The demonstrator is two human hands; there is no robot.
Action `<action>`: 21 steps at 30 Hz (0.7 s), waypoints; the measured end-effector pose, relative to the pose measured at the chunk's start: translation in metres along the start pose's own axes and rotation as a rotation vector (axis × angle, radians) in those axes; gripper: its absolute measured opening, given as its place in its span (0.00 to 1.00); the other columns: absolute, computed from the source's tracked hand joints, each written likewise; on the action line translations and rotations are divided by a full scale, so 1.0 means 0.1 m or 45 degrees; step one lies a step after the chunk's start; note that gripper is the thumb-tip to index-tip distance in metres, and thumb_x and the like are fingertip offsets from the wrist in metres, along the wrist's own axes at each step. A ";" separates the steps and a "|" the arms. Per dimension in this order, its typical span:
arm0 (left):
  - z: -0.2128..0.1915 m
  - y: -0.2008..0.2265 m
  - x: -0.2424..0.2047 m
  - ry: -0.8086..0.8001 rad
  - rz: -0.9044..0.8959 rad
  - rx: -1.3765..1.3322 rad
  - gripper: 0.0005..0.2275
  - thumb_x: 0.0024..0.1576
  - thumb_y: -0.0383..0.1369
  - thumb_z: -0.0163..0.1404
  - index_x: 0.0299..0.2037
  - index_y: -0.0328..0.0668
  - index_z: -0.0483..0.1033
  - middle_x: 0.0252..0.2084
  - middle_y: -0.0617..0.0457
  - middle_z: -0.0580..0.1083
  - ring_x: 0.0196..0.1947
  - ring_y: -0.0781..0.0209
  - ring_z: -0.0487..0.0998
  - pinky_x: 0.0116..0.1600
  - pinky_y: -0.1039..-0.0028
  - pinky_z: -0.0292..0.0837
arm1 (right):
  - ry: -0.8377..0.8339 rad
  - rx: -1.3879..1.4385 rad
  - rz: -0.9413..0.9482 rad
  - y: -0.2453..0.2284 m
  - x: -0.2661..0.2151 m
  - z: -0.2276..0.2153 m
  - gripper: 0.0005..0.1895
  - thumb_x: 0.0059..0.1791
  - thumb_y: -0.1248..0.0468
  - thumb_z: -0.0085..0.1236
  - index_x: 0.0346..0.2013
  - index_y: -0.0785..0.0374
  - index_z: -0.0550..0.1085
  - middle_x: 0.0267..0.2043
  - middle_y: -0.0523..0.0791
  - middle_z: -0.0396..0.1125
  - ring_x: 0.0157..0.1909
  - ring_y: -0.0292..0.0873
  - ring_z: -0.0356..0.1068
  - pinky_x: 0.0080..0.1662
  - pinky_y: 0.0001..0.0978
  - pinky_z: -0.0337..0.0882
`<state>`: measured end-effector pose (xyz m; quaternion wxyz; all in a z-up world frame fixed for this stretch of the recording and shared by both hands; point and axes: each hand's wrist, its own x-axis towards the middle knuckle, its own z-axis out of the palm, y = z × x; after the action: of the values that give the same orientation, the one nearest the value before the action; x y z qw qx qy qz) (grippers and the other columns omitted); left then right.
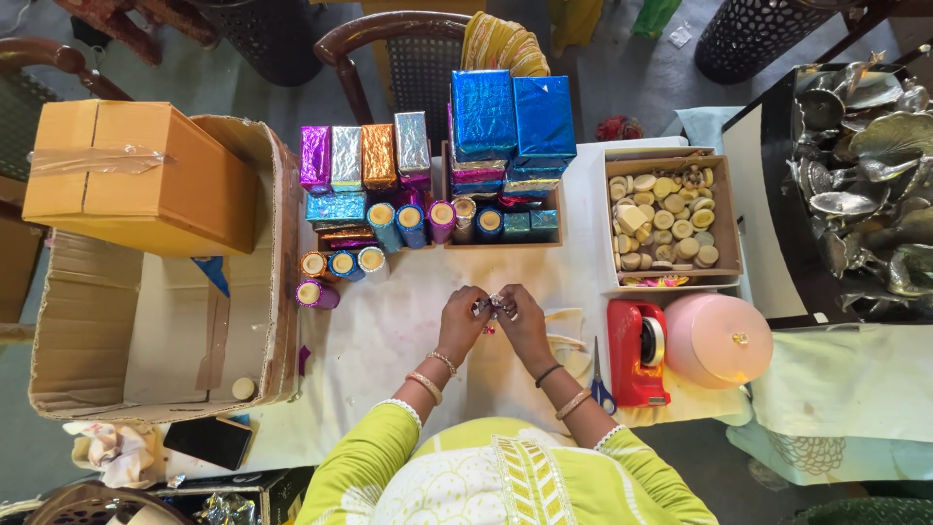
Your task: The recorder is wrapping small cylindrical objects, possibly food items or chocolates, in decorative foil and placing them in boxes.
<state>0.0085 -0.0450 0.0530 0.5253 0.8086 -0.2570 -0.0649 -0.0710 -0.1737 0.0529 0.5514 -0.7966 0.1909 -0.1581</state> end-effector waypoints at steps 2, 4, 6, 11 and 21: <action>-0.02 0.03 0.01 0.004 0.007 0.016 0.07 0.47 0.23 0.59 0.33 0.37 0.74 0.33 0.48 0.75 0.36 0.48 0.75 0.40 0.63 0.73 | 0.006 0.005 0.014 -0.01 -0.01 0.03 0.18 0.45 0.78 0.61 0.46 0.64 0.68 0.38 0.46 0.68 0.37 0.39 0.68 0.41 0.29 0.72; -0.02 0.03 0.01 0.009 0.013 0.031 0.07 0.47 0.23 0.59 0.32 0.37 0.74 0.33 0.47 0.75 0.36 0.47 0.75 0.41 0.62 0.72 | 0.012 0.008 0.028 -0.02 0.00 0.04 0.18 0.45 0.78 0.61 0.46 0.64 0.67 0.38 0.47 0.67 0.37 0.40 0.68 0.41 0.30 0.73; -0.01 0.00 0.01 0.022 0.020 0.056 0.07 0.48 0.22 0.58 0.32 0.36 0.72 0.32 0.47 0.74 0.37 0.46 0.75 0.41 0.62 0.72 | 0.001 0.021 0.043 -0.04 0.02 0.05 0.20 0.45 0.76 0.61 0.48 0.64 0.66 0.37 0.45 0.70 0.37 0.38 0.73 0.42 0.29 0.75; -0.01 0.03 0.01 0.006 -0.011 0.048 0.07 0.48 0.22 0.58 0.30 0.36 0.71 0.32 0.47 0.74 0.36 0.46 0.75 0.41 0.61 0.72 | -0.054 0.068 0.095 -0.05 0.02 -0.04 0.18 0.46 0.77 0.58 0.49 0.63 0.66 0.37 0.45 0.73 0.40 0.37 0.76 0.45 0.28 0.76; 0.04 -0.22 -0.06 -0.079 -0.095 -0.217 0.04 0.55 0.21 0.55 0.39 0.33 0.77 0.38 0.47 0.75 0.33 0.55 0.78 0.39 0.68 0.75 | -0.205 -0.106 0.035 -0.25 0.16 -0.10 0.23 0.42 0.77 0.62 0.51 0.63 0.74 0.49 0.44 0.65 0.40 0.40 0.69 0.41 0.29 0.76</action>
<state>0.0090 -0.0382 0.0307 0.5812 0.7676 -0.2363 -0.1309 -0.0582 -0.1821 0.0802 0.5334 -0.8263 0.1632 -0.0779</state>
